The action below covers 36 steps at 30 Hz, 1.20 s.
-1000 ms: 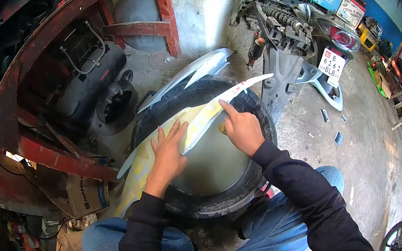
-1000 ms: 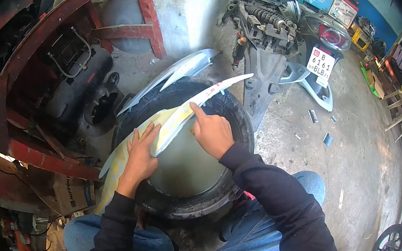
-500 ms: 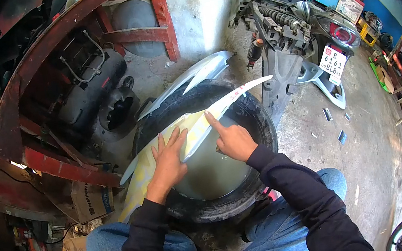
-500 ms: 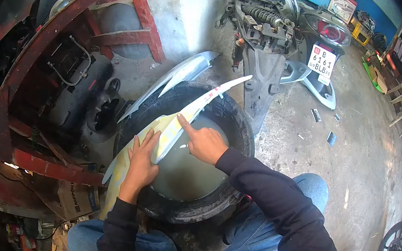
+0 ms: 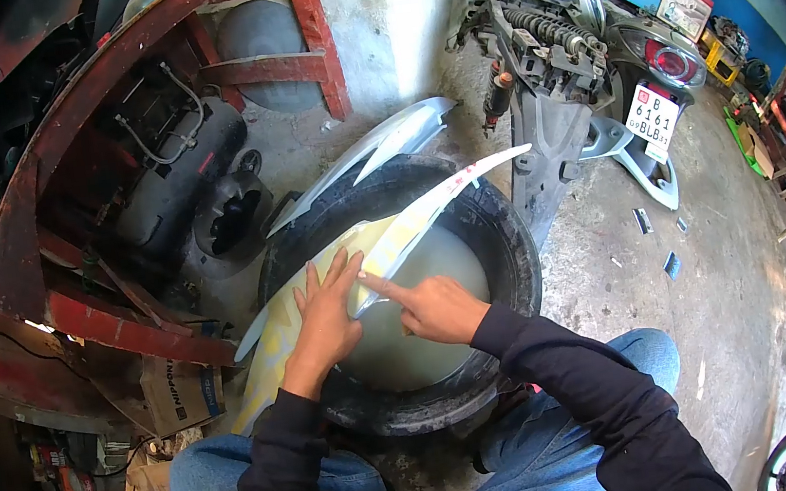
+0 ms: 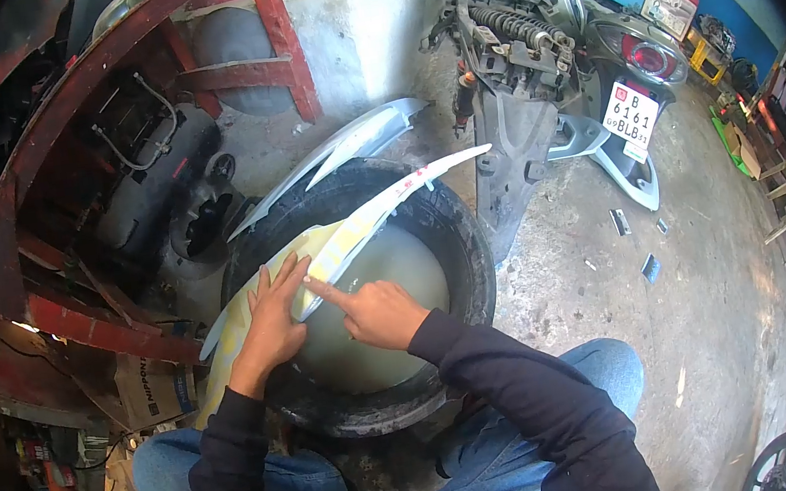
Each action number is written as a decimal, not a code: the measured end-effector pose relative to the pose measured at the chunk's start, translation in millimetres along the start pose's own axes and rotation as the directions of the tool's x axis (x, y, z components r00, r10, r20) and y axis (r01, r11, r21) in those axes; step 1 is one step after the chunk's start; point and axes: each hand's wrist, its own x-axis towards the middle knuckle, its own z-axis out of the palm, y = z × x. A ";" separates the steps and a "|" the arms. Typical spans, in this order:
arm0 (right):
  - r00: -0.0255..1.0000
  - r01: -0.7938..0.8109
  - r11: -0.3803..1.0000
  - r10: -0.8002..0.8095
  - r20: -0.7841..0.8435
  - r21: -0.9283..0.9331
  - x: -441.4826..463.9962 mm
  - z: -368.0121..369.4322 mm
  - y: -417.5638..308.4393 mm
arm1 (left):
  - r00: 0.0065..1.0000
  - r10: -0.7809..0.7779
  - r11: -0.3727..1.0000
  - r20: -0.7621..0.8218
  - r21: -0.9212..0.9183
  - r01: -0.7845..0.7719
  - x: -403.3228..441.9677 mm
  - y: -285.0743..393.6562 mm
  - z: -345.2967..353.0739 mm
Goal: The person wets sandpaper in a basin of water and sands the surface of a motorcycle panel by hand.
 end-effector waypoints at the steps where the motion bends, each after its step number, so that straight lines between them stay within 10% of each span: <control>1: 1.000 0.010 1.000 -0.010 0.007 -0.007 0.1 -0.5 1.6 | 1.000 -0.001 1.000 0.002 -0.005 0.001 -0.1 -0.1 0.2; 14: 0.977 -0.178 0.942 0.135 -0.166 -0.284 13.4 -43.7 45.1 | 1.000 -0.006 1.000 0.007 -0.002 0.006 -0.6 3.0 -2.5; 36: 0.975 -0.180 0.972 0.156 -0.160 -0.151 11.8 -35.6 51.1 | 1.000 -0.012 1.000 0.025 0.013 0.012 0.1 2.6 -2.1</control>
